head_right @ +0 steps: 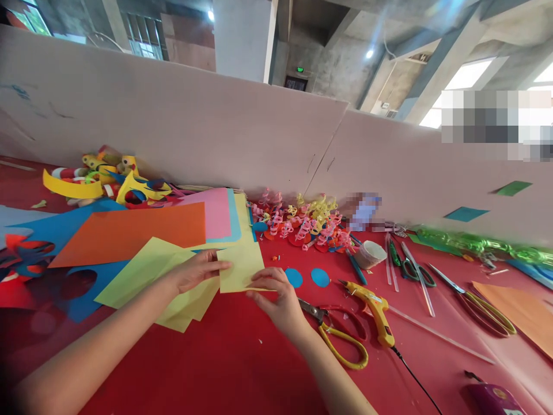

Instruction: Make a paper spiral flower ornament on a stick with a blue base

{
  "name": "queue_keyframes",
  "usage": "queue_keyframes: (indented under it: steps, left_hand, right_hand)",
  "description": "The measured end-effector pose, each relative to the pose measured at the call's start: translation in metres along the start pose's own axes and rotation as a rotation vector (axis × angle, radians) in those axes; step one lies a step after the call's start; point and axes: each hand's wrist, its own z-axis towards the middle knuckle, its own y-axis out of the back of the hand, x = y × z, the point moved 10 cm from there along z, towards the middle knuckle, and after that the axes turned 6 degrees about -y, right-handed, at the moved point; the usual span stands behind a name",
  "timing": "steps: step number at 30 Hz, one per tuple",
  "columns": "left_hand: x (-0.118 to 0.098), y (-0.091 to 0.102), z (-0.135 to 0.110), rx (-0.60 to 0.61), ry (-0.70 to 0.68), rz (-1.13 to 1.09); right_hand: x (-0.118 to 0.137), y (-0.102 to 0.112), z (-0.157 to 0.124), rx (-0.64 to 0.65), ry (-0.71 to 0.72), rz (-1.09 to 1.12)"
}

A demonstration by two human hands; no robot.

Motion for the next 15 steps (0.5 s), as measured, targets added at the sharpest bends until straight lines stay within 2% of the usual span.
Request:
queue_keyframes:
  steps: [3, 6, 8, 11, 15]
  left_hand:
    - [0.013, -0.015, 0.000, -0.073, -0.006, -0.167]
    - [0.024, -0.036, -0.002, -0.059, 0.022, -0.237]
    - [0.029, -0.043, -0.004, -0.074, 0.034, -0.260]
    - [0.031, -0.049, -0.005, -0.063, 0.032, -0.330]
    - [0.030, -0.062, -0.006, 0.050, 0.021, -0.379]
  right_hand:
    - [-0.016, 0.004, 0.001, -0.111, -0.091, -0.045]
    - [-0.027, 0.020, -0.003, -0.282, -0.192, -0.158]
    - [-0.033, 0.029, -0.006, -0.361, -0.241, -0.151]
    - [-0.047, 0.030, -0.006, -0.359, -0.313, -0.036]
    - [-0.059, 0.032, -0.007, -0.373, -0.375, 0.019]
